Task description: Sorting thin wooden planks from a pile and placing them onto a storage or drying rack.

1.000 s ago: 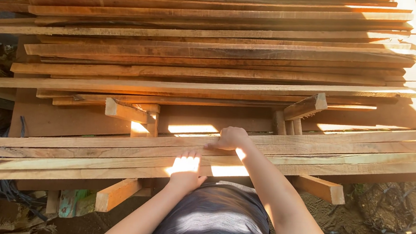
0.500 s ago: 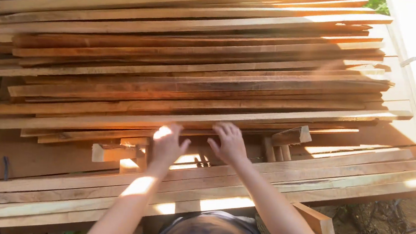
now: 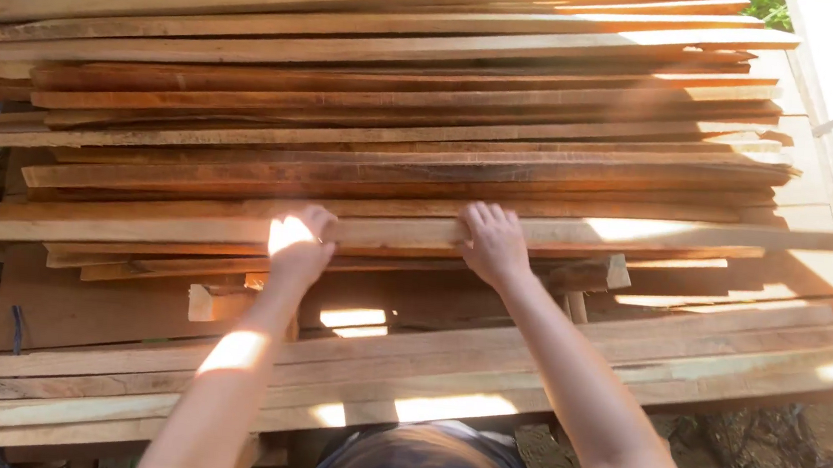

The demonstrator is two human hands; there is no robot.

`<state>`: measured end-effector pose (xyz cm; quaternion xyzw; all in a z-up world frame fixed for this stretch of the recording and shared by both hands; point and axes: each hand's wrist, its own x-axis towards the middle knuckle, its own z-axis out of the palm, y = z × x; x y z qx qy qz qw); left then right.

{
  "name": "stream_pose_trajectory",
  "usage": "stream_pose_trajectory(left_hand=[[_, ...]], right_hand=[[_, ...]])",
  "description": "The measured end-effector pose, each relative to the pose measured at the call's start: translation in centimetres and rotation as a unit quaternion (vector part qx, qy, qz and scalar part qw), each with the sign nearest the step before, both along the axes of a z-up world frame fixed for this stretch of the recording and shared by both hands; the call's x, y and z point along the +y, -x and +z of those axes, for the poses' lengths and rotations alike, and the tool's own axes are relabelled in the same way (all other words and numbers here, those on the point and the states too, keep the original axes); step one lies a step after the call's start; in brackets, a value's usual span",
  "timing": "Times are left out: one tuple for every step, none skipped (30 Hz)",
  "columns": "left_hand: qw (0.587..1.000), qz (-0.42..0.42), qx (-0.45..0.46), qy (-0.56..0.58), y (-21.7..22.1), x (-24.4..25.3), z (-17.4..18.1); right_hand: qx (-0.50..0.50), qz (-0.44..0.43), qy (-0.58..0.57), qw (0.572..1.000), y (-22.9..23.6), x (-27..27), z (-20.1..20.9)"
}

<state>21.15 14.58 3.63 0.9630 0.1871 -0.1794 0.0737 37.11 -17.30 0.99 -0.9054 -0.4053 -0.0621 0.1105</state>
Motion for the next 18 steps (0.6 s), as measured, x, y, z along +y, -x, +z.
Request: stream_pose_trajectory(left_hand=[[0.995, 0.011, -0.076, 0.057, 0.1, 0.3, 1.2], [0.982, 0.025, -0.151, 0.111, 0.6, 0.8, 2.4], [0.982, 0.025, -0.149, 0.113, 1.1, 0.2, 4.9], [0.974, -0.022, -0.209, 0.087, 1.1, 0.0, 7.5], [0.959, -0.07, -0.268, 0.06, 1.2, -0.1, 10.2], [0.96, -0.067, -0.267, 0.057, 2.1, -0.7, 12.1], [0.962, -0.083, -0.259, 0.037, 3.0, -1.3, 14.0], [0.962, -0.101, -0.254, 0.018, 3.5, -2.0, 15.9], [0.961, -0.101, -0.255, 0.016, 4.8, -3.1, 17.5], [0.968, -0.085, -0.235, -0.009, 6.0, -4.4, 18.9], [0.974, -0.069, -0.214, -0.034, 7.2, -5.8, 20.3], [0.973, -0.073, -0.215, -0.032, 9.0, -5.9, 18.5], [0.982, -0.031, -0.185, 0.033, 10.8, -6.0, 16.7], [0.984, 0.012, -0.152, 0.097, 12.7, -6.1, 14.9], [0.984, 0.01, -0.151, 0.098, 14.1, -6.8, 13.9], [0.986, 0.019, -0.131, 0.097, 15.3, -7.3, 12.8], [0.989, 0.028, -0.111, 0.095, 16.5, -7.9, 11.8], [0.989, 0.027, -0.111, 0.095, 17.6, -8.2, 9.6]], right_hand=[[-0.022, 0.009, -0.018, 1.0, -0.5, 0.0, 2.6], [-0.042, 0.02, -0.037, 0.998, -0.9, 0.2, 5.0], [-0.04, 0.02, -0.036, 0.998, -0.5, -0.6, 6.9], [-0.019, 0.02, -0.071, 0.997, -0.7, -1.0, 8.9], [0.002, 0.021, -0.106, 0.994, -0.8, -1.3, 10.9], [0.004, 0.024, -0.108, 0.994, 0.3, -1.9, 13.1], [0.015, 0.033, -0.119, 0.992, 1.3, -2.5, 15.3], [0.022, 0.039, -0.131, 0.99, 2.1, -3.2, 17.7], [0.02, 0.04, -0.133, 0.99, 2.9, -3.8, 17.3], [0.032, 0.047, -0.151, 0.987, 3.7, -4.7, 17.0], [0.044, 0.054, -0.169, 0.983, 4.5, -5.7, 16.6], [0.042, 0.05, -0.169, 0.984, 5.8, -6.4, 16.3], [0.056, 0.047, -0.166, 0.983, 7.1, -7.1, 16.0], [0.071, 0.046, -0.164, 0.983, 8.5, -7.8, 15.6], [0.071, 0.043, -0.164, 0.983, 9.9, -8.5, 15.3], [0.086, 0.039, -0.163, 0.982, 11.2, -9.1, 14.9], [0.1, 0.034, -0.162, 0.981, 12.4, -9.7, 14.4], [0.101, 0.034, -0.162, 0.981, 13.4, -10.2, 13.8]])
